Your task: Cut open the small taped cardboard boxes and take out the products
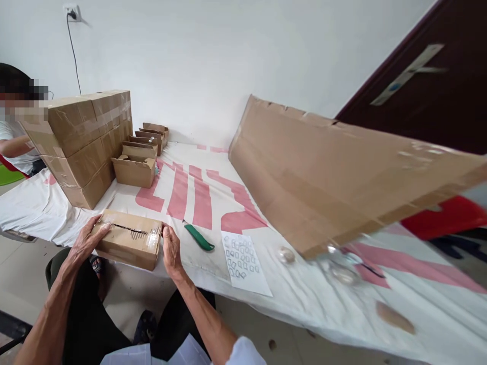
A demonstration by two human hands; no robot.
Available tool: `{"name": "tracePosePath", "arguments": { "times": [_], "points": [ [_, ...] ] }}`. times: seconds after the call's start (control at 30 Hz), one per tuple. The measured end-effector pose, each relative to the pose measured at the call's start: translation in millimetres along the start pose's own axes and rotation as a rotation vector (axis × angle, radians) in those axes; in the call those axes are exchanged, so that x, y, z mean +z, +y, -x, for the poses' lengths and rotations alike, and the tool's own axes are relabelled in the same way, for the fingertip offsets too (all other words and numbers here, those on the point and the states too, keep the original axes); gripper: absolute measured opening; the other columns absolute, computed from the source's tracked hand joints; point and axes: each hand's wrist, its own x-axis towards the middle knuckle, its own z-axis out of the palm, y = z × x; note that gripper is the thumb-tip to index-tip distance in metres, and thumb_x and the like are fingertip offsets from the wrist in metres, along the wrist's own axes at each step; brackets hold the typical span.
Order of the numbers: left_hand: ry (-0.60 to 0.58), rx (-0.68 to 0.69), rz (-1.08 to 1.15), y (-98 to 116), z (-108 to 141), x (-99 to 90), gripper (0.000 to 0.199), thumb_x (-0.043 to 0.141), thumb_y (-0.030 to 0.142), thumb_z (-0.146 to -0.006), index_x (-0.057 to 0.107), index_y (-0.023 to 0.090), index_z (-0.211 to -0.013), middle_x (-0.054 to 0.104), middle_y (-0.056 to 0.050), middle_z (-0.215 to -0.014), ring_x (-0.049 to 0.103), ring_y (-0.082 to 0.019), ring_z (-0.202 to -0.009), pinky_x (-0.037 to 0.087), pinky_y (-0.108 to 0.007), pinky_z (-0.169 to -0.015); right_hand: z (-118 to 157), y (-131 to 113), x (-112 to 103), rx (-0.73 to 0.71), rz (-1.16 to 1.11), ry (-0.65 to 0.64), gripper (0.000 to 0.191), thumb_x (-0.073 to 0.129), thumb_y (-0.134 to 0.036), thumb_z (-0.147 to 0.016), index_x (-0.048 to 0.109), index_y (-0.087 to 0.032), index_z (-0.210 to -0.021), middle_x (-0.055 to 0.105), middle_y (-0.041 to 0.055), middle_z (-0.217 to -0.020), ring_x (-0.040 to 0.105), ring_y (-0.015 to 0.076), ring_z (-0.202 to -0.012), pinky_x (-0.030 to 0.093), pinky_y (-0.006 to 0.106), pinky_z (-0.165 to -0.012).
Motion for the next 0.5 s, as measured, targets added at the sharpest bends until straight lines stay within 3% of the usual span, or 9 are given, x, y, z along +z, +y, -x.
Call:
{"name": "tracePosePath", "arguments": {
  "times": [0.17, 0.3, 0.4, 0.5],
  "points": [
    [-0.06, 0.072, 0.113, -6, 13, 4.1, 0.108, 0.078, 0.068, -0.079, 0.039, 0.017, -0.165, 0.045, -0.02, -0.171, 0.041, -0.042, -0.161, 0.038, -0.054, -0.131, -27, 6, 0, -0.045, 0.068, 0.014, 0.06, 0.036, -0.069, -0.108, 0.076, -0.025, -0.111, 0.08, 0.0114, -0.107, 0.075, 0.0277, -0.105, 0.064, 0.042, -0.095],
    [-0.125, 0.131, 0.221, -14, 8, -1.5, 0.118, 0.09, 0.063, -0.067, 0.038, 0.02, -0.164, 0.045, -0.019, -0.17, 0.036, -0.043, -0.163, 0.036, -0.054, -0.132, -51, 2, -6, 0.011, 0.085, 0.061, 0.055, 0.052, -0.07, -0.099, 0.076, -0.021, -0.11, 0.08, 0.0144, -0.113, 0.075, 0.0314, -0.109, 0.063, 0.05, -0.1],
    [-0.187, 0.152, 0.273, -15, -3, -3.7, 0.122, 0.093, 0.062, -0.062, 0.038, 0.022, -0.163, 0.045, -0.019, -0.169, 0.037, -0.042, -0.163, 0.035, -0.054, -0.133, -52, -39, -14, -0.025, 0.114, 0.112, 0.047, 0.061, -0.061, -0.097, 0.077, -0.02, -0.113, 0.078, 0.015, -0.124, 0.072, 0.0334, -0.122, 0.057, 0.055, -0.112],
    [-0.2, 0.17, 0.278, -13, -12, -0.9, 0.124, 0.096, 0.063, -0.056, 0.041, 0.023, -0.16, 0.05, -0.019, -0.163, 0.044, -0.043, -0.157, 0.038, -0.056, -0.13, -22, -94, -28, -0.204, 0.087, -0.019, 0.033, 0.058, -0.048, -0.104, 0.081, -0.026, -0.11, 0.077, 0.0092, -0.13, 0.069, 0.0323, -0.132, 0.057, 0.058, -0.115]
  ]
}}
